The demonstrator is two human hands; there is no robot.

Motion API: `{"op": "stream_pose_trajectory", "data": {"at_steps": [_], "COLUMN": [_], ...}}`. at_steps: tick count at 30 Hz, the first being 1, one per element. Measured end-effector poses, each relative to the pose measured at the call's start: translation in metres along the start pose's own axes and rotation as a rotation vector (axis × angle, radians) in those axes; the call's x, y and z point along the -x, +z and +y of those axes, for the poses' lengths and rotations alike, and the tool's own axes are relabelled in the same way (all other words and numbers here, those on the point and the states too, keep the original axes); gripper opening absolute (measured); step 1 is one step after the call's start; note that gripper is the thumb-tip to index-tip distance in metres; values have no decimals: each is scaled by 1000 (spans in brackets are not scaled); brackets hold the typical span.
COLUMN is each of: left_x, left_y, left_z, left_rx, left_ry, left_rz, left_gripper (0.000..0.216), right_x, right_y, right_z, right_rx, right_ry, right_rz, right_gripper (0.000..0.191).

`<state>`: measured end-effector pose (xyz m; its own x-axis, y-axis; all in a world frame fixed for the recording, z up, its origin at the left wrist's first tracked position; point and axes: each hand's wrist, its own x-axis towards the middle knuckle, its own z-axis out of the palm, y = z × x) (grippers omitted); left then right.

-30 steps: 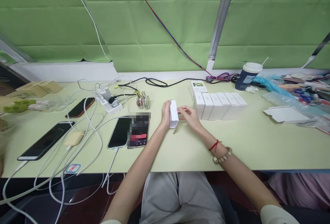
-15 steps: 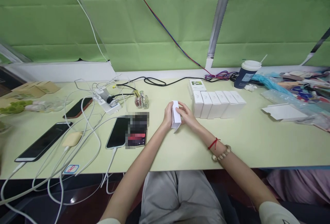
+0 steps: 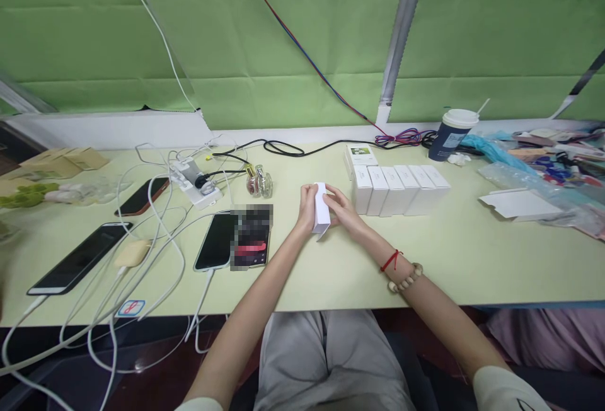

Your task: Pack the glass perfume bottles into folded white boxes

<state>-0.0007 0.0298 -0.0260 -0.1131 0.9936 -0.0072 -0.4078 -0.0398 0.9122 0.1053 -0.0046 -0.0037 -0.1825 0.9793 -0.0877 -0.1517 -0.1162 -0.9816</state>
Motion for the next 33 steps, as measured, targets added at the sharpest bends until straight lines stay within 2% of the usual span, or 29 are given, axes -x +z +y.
{"op": "stream_pose_trajectory", "data": {"at_steps": [4, 6, 9, 13, 15, 19, 24, 27, 30, 33], "left_x": [-1, -2, -5, -8, -8, -7, -7, -8, -10, -12], "left_y": [1, 1, -1, -6, -7, -7, -5, -6, -9, -13], "left_z": [1, 3, 10, 18, 19, 17, 17, 20, 22, 23], "left_rx": [-8, 21, 132, 268, 311, 381, 390, 362, 365, 384], "left_ry": [33, 16, -117, -240, -282, -371, -393, -353, -369, -422], "left_rz": [-41, -23, 30, 56, 46, -20, -43, -43, -100, -165], "left_gripper": [30, 29, 34, 40, 40, 43, 42, 37, 35, 35], "right_x": [0, -1, -3, -5, -5, -3, -3, -3, -4, -3], "right_y": [-1, -2, -4, -4, -4, -3, -5, -7, -10, -13], "right_z": [-1, 0, 1, 6, 8, 10, 7, 6, 5, 3], "right_rx": [10, 19, 31, 135, 187, 201, 250, 286, 322, 329], "right_ry": [-27, -33, -67, -249, -322, -337, -406, -442, -427, -319], "right_rz": [-9, -16, -83, -200, -188, -153, -150, -146, -123, -121], "right_gripper": [60, 62, 63, 52, 48, 46, 38, 34, 31, 33]}}
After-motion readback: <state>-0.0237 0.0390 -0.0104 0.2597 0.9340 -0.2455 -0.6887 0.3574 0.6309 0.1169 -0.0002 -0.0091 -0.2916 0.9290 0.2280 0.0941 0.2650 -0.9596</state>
